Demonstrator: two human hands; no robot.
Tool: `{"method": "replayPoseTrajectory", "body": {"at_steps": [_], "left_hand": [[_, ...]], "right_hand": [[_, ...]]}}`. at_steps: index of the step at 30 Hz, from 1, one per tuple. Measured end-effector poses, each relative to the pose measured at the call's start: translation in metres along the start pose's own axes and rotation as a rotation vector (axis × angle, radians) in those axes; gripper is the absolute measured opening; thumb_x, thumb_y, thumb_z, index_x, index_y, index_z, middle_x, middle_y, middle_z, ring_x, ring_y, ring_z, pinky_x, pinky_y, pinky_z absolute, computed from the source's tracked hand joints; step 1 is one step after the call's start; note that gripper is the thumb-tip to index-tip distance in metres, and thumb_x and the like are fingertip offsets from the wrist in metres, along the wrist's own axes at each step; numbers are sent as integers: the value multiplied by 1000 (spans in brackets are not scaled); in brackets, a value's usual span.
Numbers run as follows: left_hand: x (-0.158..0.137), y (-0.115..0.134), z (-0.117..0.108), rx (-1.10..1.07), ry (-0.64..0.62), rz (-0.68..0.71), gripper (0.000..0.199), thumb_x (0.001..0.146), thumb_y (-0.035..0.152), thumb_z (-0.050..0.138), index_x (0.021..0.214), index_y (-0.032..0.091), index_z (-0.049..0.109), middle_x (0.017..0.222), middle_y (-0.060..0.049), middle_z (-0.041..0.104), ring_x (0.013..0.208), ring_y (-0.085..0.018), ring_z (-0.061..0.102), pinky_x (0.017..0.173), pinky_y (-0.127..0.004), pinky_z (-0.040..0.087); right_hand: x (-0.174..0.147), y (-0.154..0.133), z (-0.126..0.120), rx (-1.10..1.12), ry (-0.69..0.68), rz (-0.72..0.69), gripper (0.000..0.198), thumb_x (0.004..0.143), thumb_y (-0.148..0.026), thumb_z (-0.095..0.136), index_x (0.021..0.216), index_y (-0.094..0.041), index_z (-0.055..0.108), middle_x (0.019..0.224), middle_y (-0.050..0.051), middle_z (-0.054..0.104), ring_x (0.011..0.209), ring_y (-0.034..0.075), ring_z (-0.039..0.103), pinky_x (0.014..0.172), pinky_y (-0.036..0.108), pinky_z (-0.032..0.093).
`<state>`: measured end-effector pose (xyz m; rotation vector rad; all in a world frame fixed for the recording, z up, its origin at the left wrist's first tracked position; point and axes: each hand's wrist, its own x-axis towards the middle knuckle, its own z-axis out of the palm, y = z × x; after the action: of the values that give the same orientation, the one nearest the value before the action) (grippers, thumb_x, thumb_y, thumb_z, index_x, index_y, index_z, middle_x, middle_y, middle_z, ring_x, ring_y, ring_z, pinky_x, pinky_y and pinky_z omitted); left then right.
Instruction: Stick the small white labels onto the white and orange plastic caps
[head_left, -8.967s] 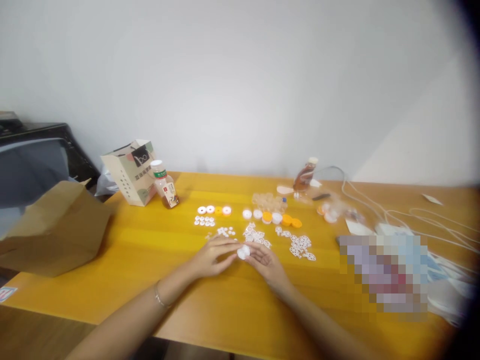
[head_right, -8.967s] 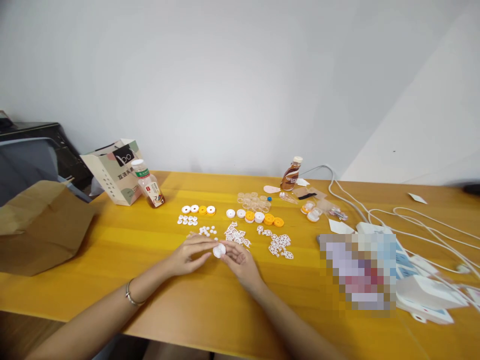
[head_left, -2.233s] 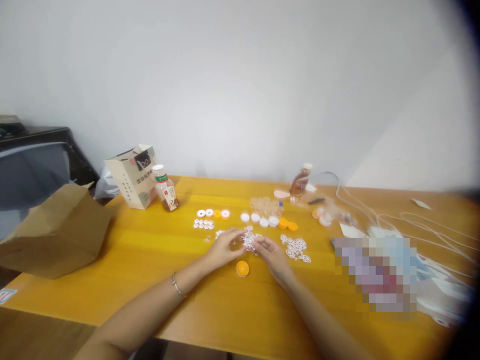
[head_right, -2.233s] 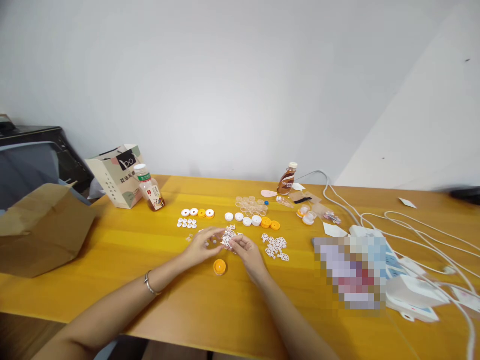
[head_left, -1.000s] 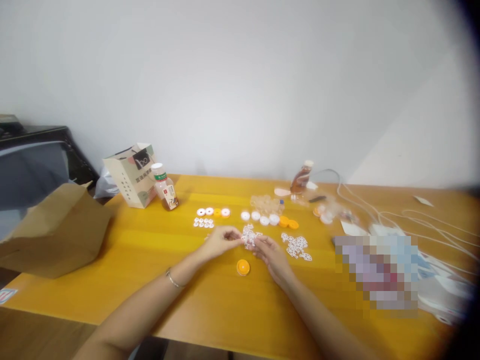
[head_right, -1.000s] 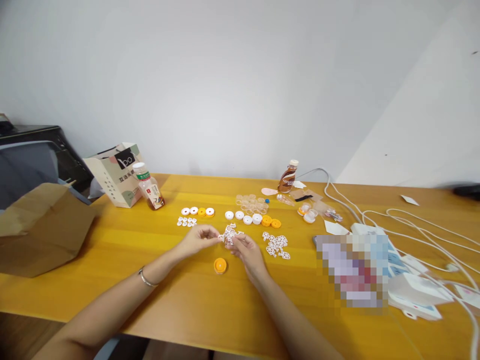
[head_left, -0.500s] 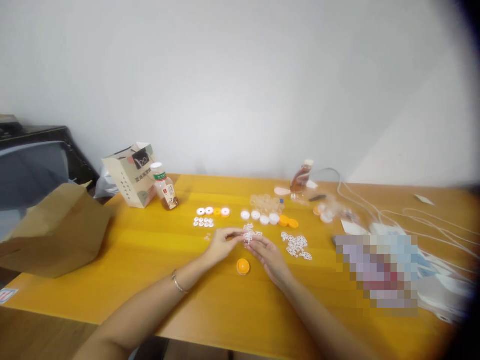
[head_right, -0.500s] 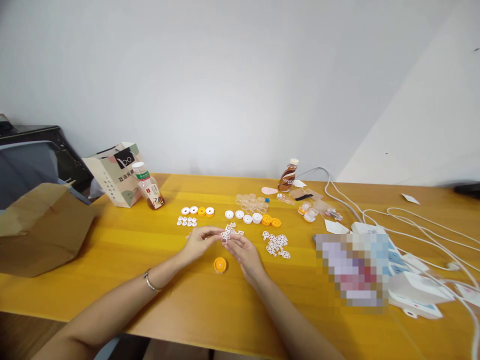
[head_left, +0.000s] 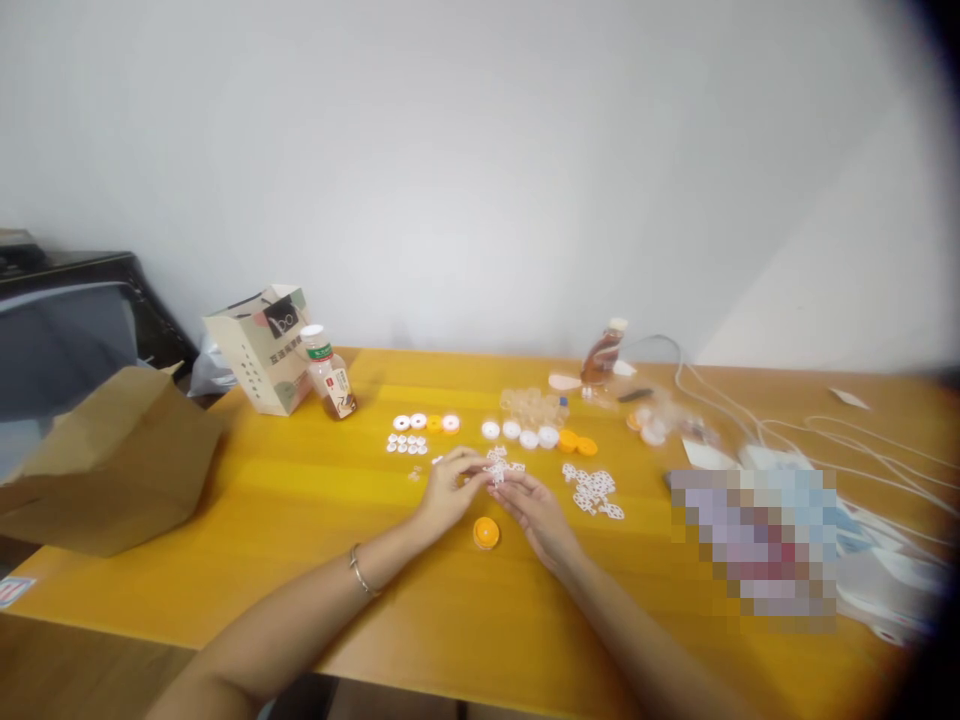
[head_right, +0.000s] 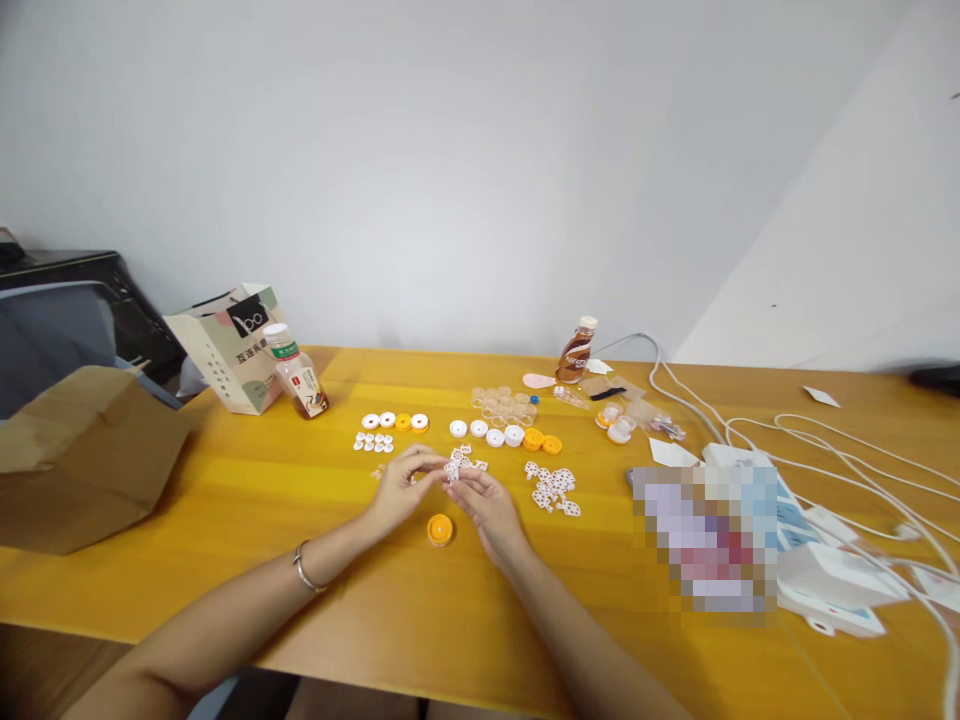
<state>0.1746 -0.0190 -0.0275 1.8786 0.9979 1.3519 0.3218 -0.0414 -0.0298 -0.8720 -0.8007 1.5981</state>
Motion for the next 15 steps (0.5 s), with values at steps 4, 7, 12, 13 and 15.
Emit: {"method": "replayPoseTrajectory", "body": {"at_steps": [4, 7, 12, 13, 15], "left_hand": [[-1, 3, -1, 37, 1, 17, 15, 76, 19, 56, 87, 16, 65, 83, -4, 57, 74, -12, 56, 69, -24, 47], [-1, 5, -1, 58, 4, 27, 15, 76, 19, 56, 88, 16, 65, 82, -4, 57, 74, -12, 55, 69, -24, 46], [-1, 5, -1, 50, 1, 13, 17, 76, 21, 57, 90, 17, 64, 84, -4, 58, 72, -12, 55, 67, -24, 46], [0, 5, -2, 47, 1, 5, 17, 75, 21, 57, 91, 17, 64, 85, -5, 58, 72, -12, 56, 67, -24, 46], [0, 4, -2, 46, 0, -21, 18, 75, 23, 58, 91, 17, 63, 85, -5, 59, 73, -12, 56, 67, -23, 45]], "right_hand": [[0, 1, 0, 16, 9, 4, 24, 53, -21, 77, 74, -18, 65, 77, 1, 70, 75, 14, 64, 82, 29, 45], [1, 2, -1, 30, 14, -3, 22, 55, -22, 76, 73, -18, 64, 75, 0, 70, 74, 14, 64, 82, 28, 46], [1, 3, -2, 25, 13, -11, 21, 55, -22, 76, 72, -18, 65, 74, 0, 70, 75, 14, 64, 82, 29, 46], [1, 3, -2, 21, 17, -13, 20, 55, -22, 76, 72, -18, 65, 74, 0, 70, 75, 14, 64, 82, 29, 46], [1, 2, -1, 12, 22, -11, 19, 55, -22, 76, 71, -18, 65, 75, 0, 70, 75, 14, 64, 82, 29, 46]]}}
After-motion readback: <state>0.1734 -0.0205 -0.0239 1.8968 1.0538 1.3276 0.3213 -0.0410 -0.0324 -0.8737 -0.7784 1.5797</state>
